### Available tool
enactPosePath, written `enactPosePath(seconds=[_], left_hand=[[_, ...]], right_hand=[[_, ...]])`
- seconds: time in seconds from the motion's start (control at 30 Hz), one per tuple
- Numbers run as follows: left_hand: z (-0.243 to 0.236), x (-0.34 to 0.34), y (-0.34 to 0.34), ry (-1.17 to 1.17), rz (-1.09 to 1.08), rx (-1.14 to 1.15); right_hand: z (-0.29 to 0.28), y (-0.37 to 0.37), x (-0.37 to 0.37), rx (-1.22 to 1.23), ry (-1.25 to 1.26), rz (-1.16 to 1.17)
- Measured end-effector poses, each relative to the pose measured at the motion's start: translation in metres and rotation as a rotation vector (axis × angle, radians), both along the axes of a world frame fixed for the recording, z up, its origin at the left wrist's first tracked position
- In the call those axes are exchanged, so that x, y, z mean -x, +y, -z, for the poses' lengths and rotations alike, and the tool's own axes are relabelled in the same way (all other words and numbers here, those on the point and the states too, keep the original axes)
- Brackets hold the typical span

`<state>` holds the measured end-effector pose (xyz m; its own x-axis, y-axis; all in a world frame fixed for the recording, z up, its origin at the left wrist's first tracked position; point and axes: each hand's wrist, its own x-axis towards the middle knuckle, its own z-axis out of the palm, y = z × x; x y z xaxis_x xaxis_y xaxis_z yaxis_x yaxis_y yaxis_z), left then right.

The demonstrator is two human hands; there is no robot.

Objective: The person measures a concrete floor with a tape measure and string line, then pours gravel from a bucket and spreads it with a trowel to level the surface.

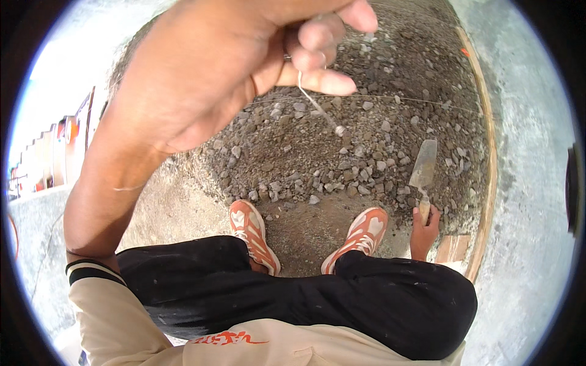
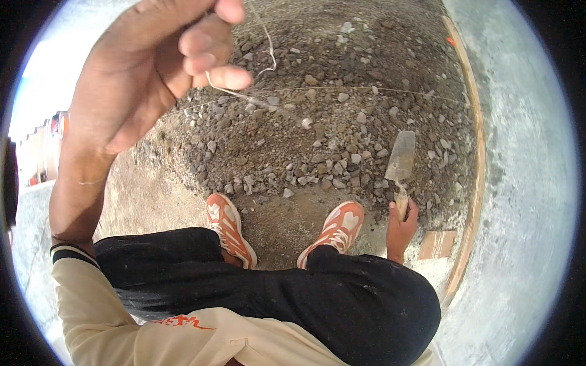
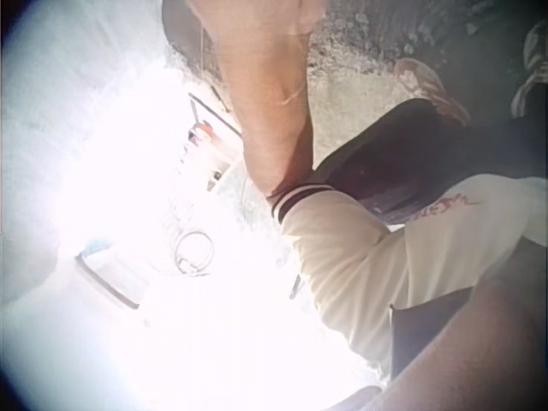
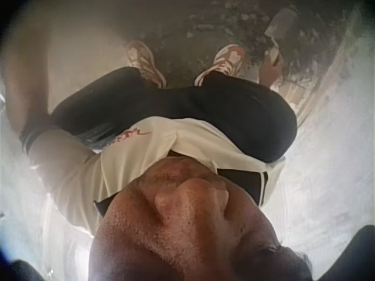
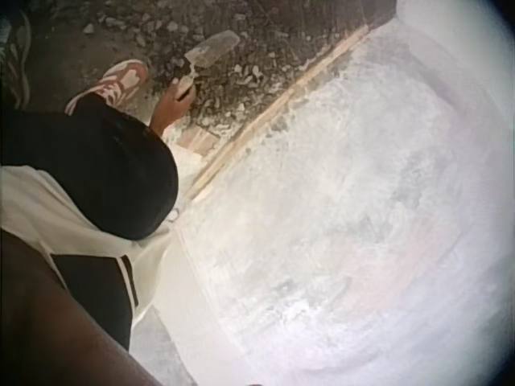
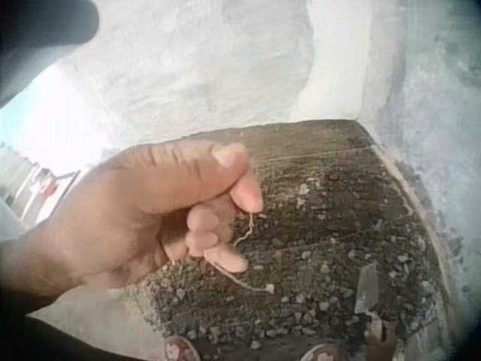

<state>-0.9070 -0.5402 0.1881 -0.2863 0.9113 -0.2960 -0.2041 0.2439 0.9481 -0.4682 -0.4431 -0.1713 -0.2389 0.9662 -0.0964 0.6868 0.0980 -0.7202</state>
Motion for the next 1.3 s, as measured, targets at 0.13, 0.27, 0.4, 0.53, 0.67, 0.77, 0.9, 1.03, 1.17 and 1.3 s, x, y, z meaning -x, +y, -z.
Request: enactPosePath(seconds=[0.13, 0.27, 0.4, 0.53, 0.67, 0.77, 0.9, 1.03, 1.17, 1.3], left_hand=[[0.063, -0.008, 0.016, 0.181, 0.109, -0.186], [0.140, 0.014, 0.004, 0.646, 0.423, 0.148], [0.230, 0.040, -0.024, 0.996, 0.672, 0.232], [0.240, 0.034, -0.015, 0.926, 0.805, 0.432], [0.245, 0.011, 0.012, 0.851, 0.432, 0.342], [0.290, -0.004, 0.034, 0.790, 0.226, 0.069], [0.355, -0.026, 0.056, 0.922, 0.308, 0.252], [0.393, -0.030, 0.061, 0.996, 0.275, 0.320], [0.393, -0.028, 0.068, 0.822, 0.289, 0.459], [0.364, -0.013, 0.050, 0.222, -0.071, 0.361]], right_hand=[[-0.004, -0.002, -0.019, 0.035, -0.024, 0.084], [0.003, -0.009, -0.018, 0.038, 0.029, 0.099], [0.005, -0.010, -0.012, 0.080, 0.039, 0.107], [0.005, -0.003, -0.016, 0.067, 0.041, 0.095], [0.000, -0.003, -0.011, 0.088, 0.081, 0.118], [-0.003, -0.003, -0.001, 0.032, 0.034, 0.073], [-0.010, -0.003, 0.005, 0.036, 0.053, 0.044], [-0.015, -0.002, 0.006, 0.048, 0.056, -0.036], [-0.012, 0.001, -0.001, 0.175, 0.205, -0.058], [-0.023, 0.001, 0.007, 0.371, 0.278, 0.007]])
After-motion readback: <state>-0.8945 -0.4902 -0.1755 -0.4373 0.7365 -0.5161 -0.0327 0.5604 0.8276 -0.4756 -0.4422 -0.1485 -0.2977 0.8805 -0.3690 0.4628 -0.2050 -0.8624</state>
